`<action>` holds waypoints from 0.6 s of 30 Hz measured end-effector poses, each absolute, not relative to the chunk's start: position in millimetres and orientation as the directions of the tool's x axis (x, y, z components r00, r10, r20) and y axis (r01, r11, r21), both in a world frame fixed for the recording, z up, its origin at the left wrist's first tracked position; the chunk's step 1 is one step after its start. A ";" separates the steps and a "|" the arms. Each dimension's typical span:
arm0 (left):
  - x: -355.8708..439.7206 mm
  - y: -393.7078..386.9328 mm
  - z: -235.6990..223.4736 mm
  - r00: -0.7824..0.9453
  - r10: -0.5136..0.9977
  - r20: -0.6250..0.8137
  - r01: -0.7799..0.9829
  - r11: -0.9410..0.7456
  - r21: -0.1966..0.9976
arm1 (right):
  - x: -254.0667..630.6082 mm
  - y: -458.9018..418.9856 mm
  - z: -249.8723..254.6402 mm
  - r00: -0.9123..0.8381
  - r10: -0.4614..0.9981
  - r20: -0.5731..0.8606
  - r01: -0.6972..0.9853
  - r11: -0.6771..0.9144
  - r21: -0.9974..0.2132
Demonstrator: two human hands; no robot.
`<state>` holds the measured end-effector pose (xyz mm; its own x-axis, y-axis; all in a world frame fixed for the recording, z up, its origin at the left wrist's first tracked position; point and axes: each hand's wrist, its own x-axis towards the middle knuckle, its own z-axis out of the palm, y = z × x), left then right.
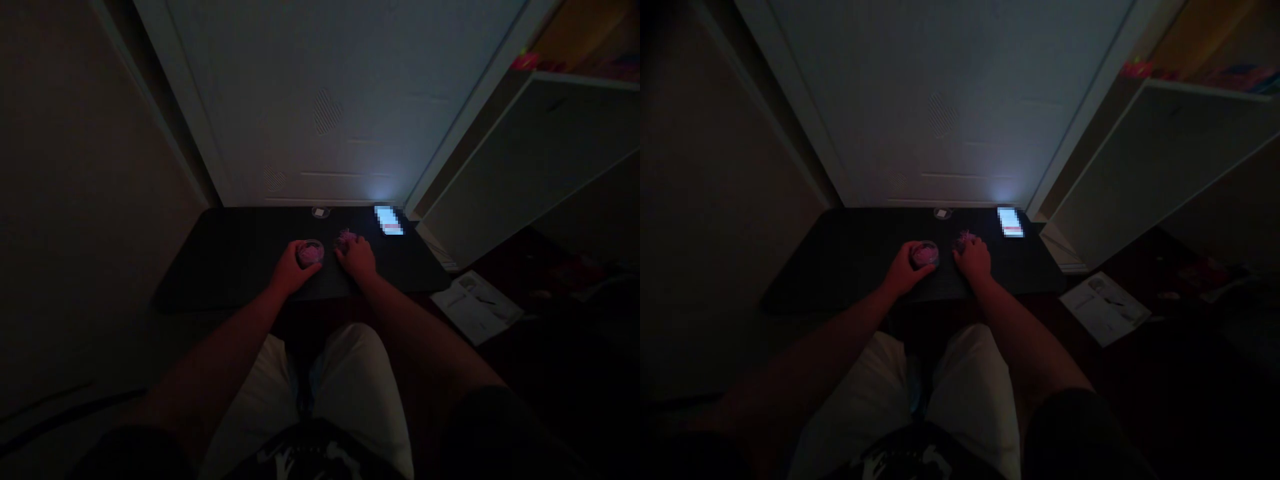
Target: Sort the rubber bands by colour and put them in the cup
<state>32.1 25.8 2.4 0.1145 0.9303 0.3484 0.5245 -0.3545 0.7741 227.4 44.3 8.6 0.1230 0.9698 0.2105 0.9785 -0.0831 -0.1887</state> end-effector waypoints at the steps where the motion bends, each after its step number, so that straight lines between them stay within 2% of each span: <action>1: 33.2 25.7 0.9 0.111 0.929 0.354 0.535 -0.356 0.766 | 224.1 48.0 9.1 0.124 0.972 0.197 0.977 -0.085 -0.193; 5: 29.3 24.9 -1.1 0.065 0.934 0.351 0.556 -0.326 0.765 | 217.7 62.3 13.3 0.098 0.984 0.149 0.978 -0.067 -0.199; 10: 30.6 22.3 2.0 0.134 0.931 0.341 0.569 -0.354 0.742 | 227.3 74.5 22.8 0.026 0.999 0.026 0.978 -0.020 -0.206; 13: 33.0 21.1 3.5 0.145 0.932 0.333 0.564 -0.354 0.746 | 235.4 79.1 31.8 0.043 0.999 0.026 0.952 -0.033 -0.304; 18: 33.6 19.9 4.3 0.142 0.935 0.325 0.546 -0.348 0.762 | 234.0 78.3 55.5 0.101 0.988 0.114 0.864 -0.031 -0.503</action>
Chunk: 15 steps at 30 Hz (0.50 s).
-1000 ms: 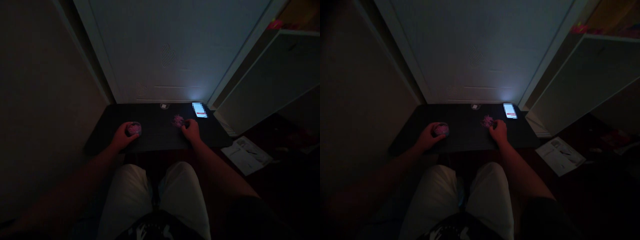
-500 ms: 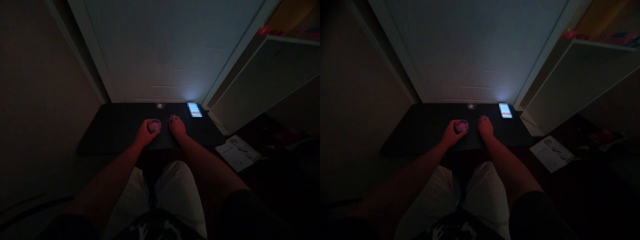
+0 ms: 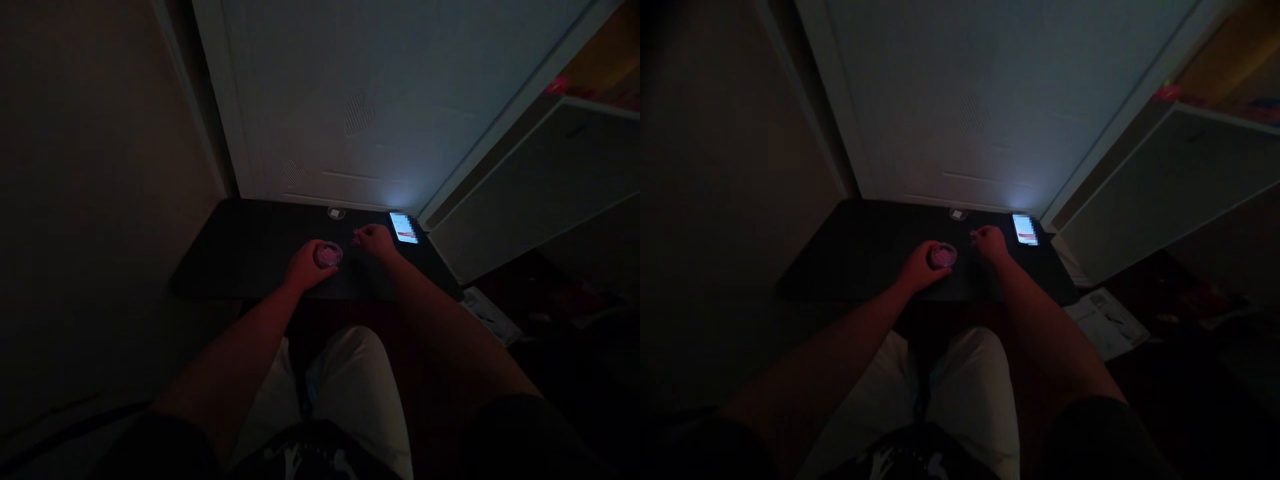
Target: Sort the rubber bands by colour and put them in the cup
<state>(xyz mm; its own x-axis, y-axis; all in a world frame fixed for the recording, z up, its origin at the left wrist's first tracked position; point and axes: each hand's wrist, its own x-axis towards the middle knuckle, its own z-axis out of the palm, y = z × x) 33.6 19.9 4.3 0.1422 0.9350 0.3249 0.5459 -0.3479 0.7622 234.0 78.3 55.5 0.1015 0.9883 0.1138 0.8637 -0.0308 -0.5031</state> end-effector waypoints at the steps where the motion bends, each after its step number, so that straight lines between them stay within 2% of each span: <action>1: 33.7 19.7 4.6 0.142 0.936 0.323 0.542 -0.347 0.765 | 230.3 76.1 60.2 0.106 0.987 0.125 0.844 -0.023 -0.536; 5: 34.6 18.3 7.2 0.138 0.939 0.315 0.539 -0.338 0.772 | 207.3 63.2 71.7 0.034 0.989 0.147 0.772 0.067 -0.632; 8: 35.2 17.0 9.6 0.133 0.946 0.297 0.546 -0.320 0.774 | 189.7 55.6 72.8 -0.066 0.988 0.140 0.780 0.139 -0.610; 10: 35.3 16.3 10.8 0.125 0.952 0.278 0.551 -0.300 0.779 | 181.2 52.8 73.2 -0.147 0.981 0.124 0.832 0.190 -0.521; 15: 35.4 15.3 13.3 0.129 0.954 0.271 0.549 -0.296 0.781 | 169.0 48.5 81.5 -0.293 0.956 0.026 0.938 0.292 -0.189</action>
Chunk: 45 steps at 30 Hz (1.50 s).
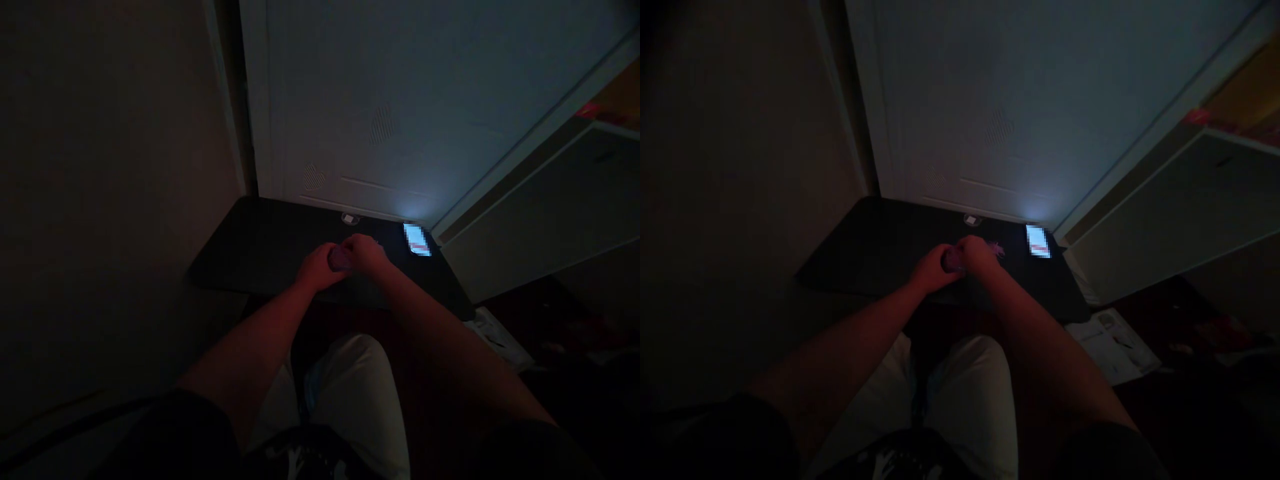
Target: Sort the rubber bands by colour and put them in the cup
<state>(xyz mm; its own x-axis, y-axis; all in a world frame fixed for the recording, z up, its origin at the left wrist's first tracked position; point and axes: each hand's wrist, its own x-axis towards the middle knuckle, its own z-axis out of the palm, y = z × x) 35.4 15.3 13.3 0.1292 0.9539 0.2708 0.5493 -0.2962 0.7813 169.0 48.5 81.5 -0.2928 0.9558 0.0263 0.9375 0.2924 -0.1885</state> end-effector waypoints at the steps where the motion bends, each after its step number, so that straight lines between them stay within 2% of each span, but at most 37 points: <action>1: 35.5 15.2 13.6 0.131 0.954 0.268 0.548 -0.295 0.783 | 167.1 47.9 83.6 -0.307 0.952 -0.014 0.944 0.302 -0.136; 4: 35.8 15.5 13.6 0.135 0.956 0.261 0.543 -0.291 0.788 | 161.3 48.7 87.2 -0.332 0.937 -0.110 0.943 0.329 -0.046; 8: 36.0 16.8 11.0 0.119 0.958 0.260 0.549 -0.282 0.787 | 157.9 56.2 89.2 -0.370 0.922 -0.110 0.929 0.366 -0.059; 10: 36.1 17.3 9.6 0.115 0.957 0.266 0.562 -0.283 0.777 | 160.3 61.0 93.3 -0.398 0.912 -0.098 0.916 0.388 -0.105; 14: 36.8 17.7 8.0 0.107 0.951 0.288 0.580 -0.295 0.759 | 176.1 69.8 107.3 -0.450 0.892 -0.036 0.863 0.424 -0.276; 17: 37.2 17.6 7.6 0.104 0.948 0.302 0.573 -0.305 0.761 | 199.7 75.5 111.5 -0.404 0.915 0.012 0.857 0.383 -0.346; 20: 37.2 17.4 7.7 0.107 0.949 0.297 0.566 -0.303 0.766 | 230.4 79.0 102.0 -0.273 0.961 -0.031 0.931 0.256 -0.259; 23: 37.3 16.9 8.4 0.110 0.949 0.295 0.569 -0.304 0.764 | 256.2 76.3 81.0 -0.168 0.968 -0.184 0.982 0.149 -0.113; 25: 37.5 16.6 9.1 0.109 0.948 0.299 0.571 -0.306 0.762 | 264.7 71.0 65.1 -0.144 0.949 -0.280 0.989 0.124 -0.086; 26: 37.6 16.5 9.4 0.106 0.949 0.297 0.572 -0.302 0.762 | 265.9 68.0 57.6 -0.147 0.948 -0.284 0.988 0.129 -0.082; 31: 37.1 17.0 9.5 0.098 0.954 0.283 0.569 -0.287 0.771 | 255.0 60.1 35.1 -0.118 0.983 -0.144 0.993 0.114 -0.036; 36: 36.0 18.2 7.1 0.113 0.946 0.304 0.578 -0.311 0.754 | 246.8 67.8 36.8 -0.142 0.984 -0.108 0.990 0.139 -0.033; 39: 35.8 18.4 7.0 0.104 0.949 0.297 0.585 -0.300 0.754 | 248.8 75.4 39.2 -0.136 0.987 -0.081 0.989 0.130 -0.070; 43: 36.1 18.1 8.6 0.107 0.953 0.283 0.585 -0.290 0.758 | 253.0 82.7 35.7 -0.071 0.991 0.115 0.981 0.091 -0.173; 45: 36.3 18.1 9.2 0.110 0.954 0.280 0.582 -0.290 0.760 | 251.4 84.1 31.1 -0.021 0.989 0.149 0.973 0.054 -0.225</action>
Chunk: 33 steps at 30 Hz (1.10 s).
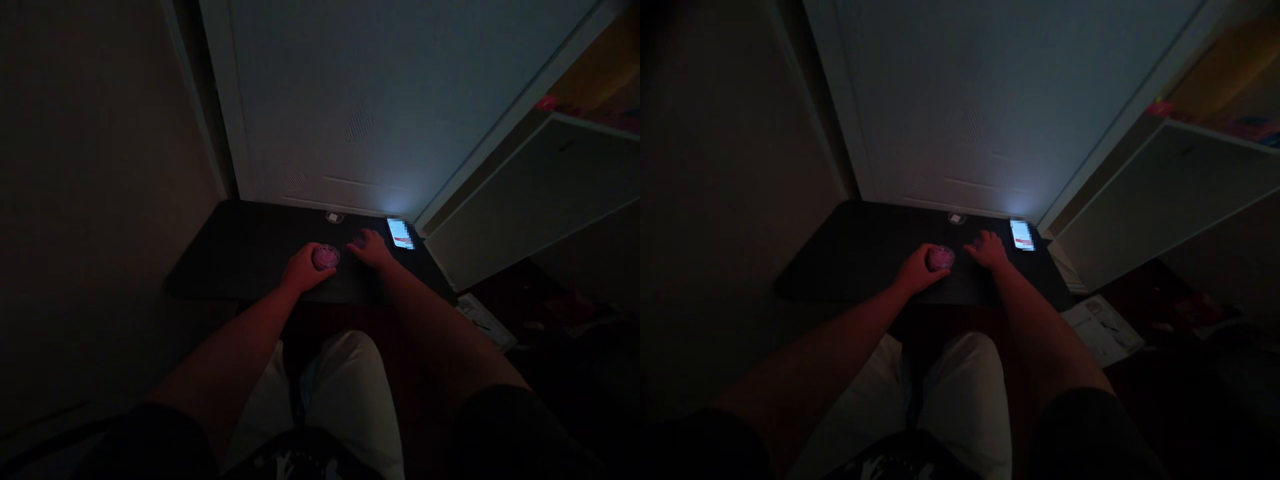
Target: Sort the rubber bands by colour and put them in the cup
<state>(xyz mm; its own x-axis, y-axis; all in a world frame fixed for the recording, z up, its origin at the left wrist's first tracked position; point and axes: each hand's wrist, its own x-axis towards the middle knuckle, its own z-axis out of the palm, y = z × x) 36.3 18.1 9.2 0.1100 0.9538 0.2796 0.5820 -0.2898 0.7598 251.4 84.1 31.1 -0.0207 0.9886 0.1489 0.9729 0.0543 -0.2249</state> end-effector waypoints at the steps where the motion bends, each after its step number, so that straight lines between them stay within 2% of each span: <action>1: 36.3 18.1 9.3 0.109 0.954 0.279 0.581 -0.289 0.761 | 249.2 84.4 28.5 0.001 0.991 0.131 0.971 0.031 -0.238; 4: 36.2 18.5 8.9 0.103 0.954 0.280 0.578 -0.287 0.764 | 237.8 85.3 21.6 0.019 0.999 0.049 0.977 -0.009 -0.215; 8: 35.8 19.3 7.5 0.094 0.955 0.283 0.584 -0.283 0.761 | 225.5 88.5 18.4 0.034 0.997 0.067 0.986 -0.023 -0.166; 16: 35.5 19.7 7.3 0.104 0.953 0.284 0.600 -0.288 0.746 | 247.1 82.7 21.8 -0.233 0.966 0.109 0.964 0.245 -0.107; 20: 36.4 18.9 9.0 0.112 0.952 0.284 0.595 -0.292 0.748 | 265.2 74.2 19.4 -0.332 0.933 0.141 0.924 0.352 -0.152; 23: 36.6 18.7 9.5 0.112 0.955 0.274 0.605 -0.284 0.743 | 277.7 76.2 17.1 -0.385 0.899 0.210 0.862 0.431 -0.266; 26: 36.1 18.8 9.3 0.118 0.957 0.267 0.614 -0.281 0.738 | 288.9 83.2 16.8 -0.284 0.887 0.363 0.797 0.429 -0.425; 28: 35.8 18.7 9.2 0.124 0.955 0.269 0.611 -0.287 0.738 | 293.9 86.1 16.5 -0.191 0.887 0.421 0.778 0.398 -0.486; 30: 35.9 18.4 9.4 0.122 0.956 0.268 0.612 -0.285 0.738 | 295.1 85.3 14.6 -0.175 0.899 0.402 0.803 0.367 -0.471; 33: 36.5 17.7 10.4 0.115 0.959 0.261 0.620 -0.274 0.735 | 287.7 78.6 8.3 -0.233 0.932 0.277 0.887 0.320 -0.332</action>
<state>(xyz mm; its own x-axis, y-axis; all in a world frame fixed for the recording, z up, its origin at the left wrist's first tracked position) 36.5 17.7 10.4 0.1153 0.9586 0.2605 0.6201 -0.2744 0.7350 287.7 78.6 8.3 -0.2328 0.9321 0.2774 0.8871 0.3204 -0.3322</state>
